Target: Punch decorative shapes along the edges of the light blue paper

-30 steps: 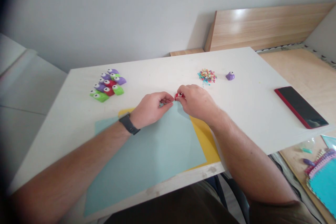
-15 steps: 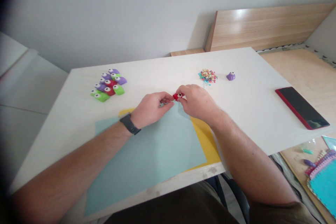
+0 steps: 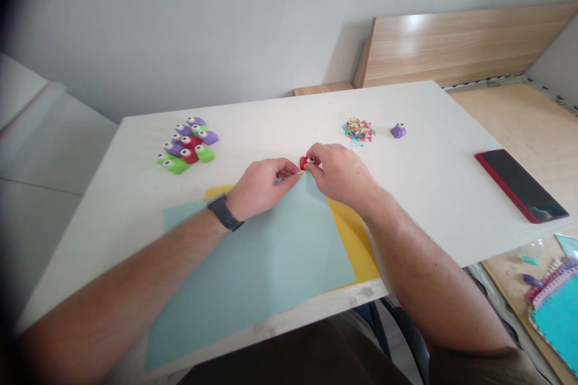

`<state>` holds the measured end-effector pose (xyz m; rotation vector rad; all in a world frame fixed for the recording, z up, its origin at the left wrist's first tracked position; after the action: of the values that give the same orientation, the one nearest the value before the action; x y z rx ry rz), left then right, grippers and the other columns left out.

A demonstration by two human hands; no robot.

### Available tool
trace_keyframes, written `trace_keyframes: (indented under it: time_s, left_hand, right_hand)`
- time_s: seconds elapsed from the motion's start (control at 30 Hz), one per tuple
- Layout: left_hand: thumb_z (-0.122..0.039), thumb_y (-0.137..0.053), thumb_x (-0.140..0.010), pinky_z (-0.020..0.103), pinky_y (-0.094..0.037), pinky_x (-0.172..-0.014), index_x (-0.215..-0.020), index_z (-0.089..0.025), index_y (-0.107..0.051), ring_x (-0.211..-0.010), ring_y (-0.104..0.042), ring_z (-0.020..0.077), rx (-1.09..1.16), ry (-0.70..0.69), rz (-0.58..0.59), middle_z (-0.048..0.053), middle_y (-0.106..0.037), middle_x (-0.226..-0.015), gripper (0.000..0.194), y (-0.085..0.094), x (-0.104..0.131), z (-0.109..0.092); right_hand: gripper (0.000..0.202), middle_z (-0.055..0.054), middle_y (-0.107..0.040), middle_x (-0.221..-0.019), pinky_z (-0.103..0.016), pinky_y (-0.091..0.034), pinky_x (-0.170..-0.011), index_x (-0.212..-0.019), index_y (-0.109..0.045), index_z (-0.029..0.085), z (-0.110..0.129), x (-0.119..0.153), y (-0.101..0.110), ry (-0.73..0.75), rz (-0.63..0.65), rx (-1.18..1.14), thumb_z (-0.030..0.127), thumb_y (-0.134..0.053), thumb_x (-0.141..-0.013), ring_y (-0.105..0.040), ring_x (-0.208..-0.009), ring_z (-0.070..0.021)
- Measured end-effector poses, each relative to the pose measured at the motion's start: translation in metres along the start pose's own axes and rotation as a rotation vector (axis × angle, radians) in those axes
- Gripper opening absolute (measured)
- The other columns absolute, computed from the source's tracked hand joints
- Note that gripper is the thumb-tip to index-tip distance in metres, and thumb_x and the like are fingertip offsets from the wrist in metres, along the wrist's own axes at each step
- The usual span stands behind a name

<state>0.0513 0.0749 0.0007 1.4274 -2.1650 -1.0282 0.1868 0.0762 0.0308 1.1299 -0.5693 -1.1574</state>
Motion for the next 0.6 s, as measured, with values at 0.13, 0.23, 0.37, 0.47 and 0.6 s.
trace_keyframes:
  time_s: [0.13, 0.23, 0.37, 0.47, 0.6]
  left_hand:
    - [-0.031, -0.062, -0.094, 0.030, -0.054, -0.079, -0.097, -0.020, -0.074, -0.088, -0.074, 0.0186, 0.014, 0.012, 0.001, 0.002, -0.080, -0.096, 0.016, 0.000, 0.000, 0.000]
    - [-0.030, -0.062, -0.093, 0.029, -0.054, -0.078, -0.096, -0.021, -0.074, -0.088, -0.074, 0.0181, 0.022, 0.015, 0.004, 0.001, -0.080, -0.094, 0.015, 0.000, 0.000, 0.001]
    - [-0.028, -0.063, -0.092, 0.030, -0.053, -0.078, -0.095, -0.021, -0.074, -0.087, -0.073, 0.0179, 0.021, -0.001, -0.001, 0.001, -0.079, -0.093, 0.013, 0.000, -0.001, 0.001]
    - [-0.025, -0.063, -0.091, 0.030, -0.053, -0.079, -0.093, -0.021, -0.073, -0.087, -0.073, 0.0179, 0.018, -0.021, -0.010, 0.001, -0.079, -0.092, 0.011, 0.001, -0.001, 0.000]
    - [-0.024, -0.065, -0.089, 0.029, -0.054, -0.079, -0.092, -0.021, -0.073, -0.087, -0.073, 0.0177, 0.033, -0.036, -0.022, 0.001, -0.078, -0.091, 0.009, 0.002, -0.001, 0.000]
  right_hand:
    - [0.015, -0.007, -0.076, -0.094, -0.031, -0.045, -0.076, -0.103, -0.071, 0.020, -0.004, -0.001, 0.001, 0.001, -0.053, -0.014, 0.030, -0.060, -0.098, -0.069, -0.086, -0.0220]
    - [0.014, -0.007, -0.076, -0.096, -0.032, -0.045, -0.077, -0.103, -0.070, 0.020, -0.008, -0.002, 0.004, -0.009, -0.093, -0.023, 0.028, -0.060, -0.097, -0.069, -0.086, -0.0223]
    - [0.014, -0.008, -0.077, -0.095, -0.033, -0.045, -0.076, -0.102, -0.070, 0.020, -0.018, -0.002, 0.012, -0.053, -0.121, -0.007, 0.028, -0.061, -0.095, -0.069, -0.084, -0.0227]
    - [0.013, -0.007, -0.077, -0.092, -0.033, -0.044, -0.073, -0.098, -0.071, 0.021, -0.025, -0.003, 0.015, -0.089, -0.089, 0.029, 0.027, -0.062, -0.093, -0.068, -0.080, -0.0221]
    - [0.013, -0.006, -0.075, -0.088, -0.034, -0.043, -0.073, -0.095, -0.073, 0.021, -0.028, -0.003, 0.017, -0.083, -0.022, 0.106, 0.026, -0.062, -0.090, -0.067, -0.080, -0.0225]
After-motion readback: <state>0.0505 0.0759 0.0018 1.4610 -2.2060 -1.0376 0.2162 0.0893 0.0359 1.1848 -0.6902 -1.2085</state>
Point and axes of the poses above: each hand's wrist, its own x-axis away from the middle knuckle, its own y-axis out of the back of the hand, z = x × y, the point moved 9 cm from there along -x, towards the middle knuckle
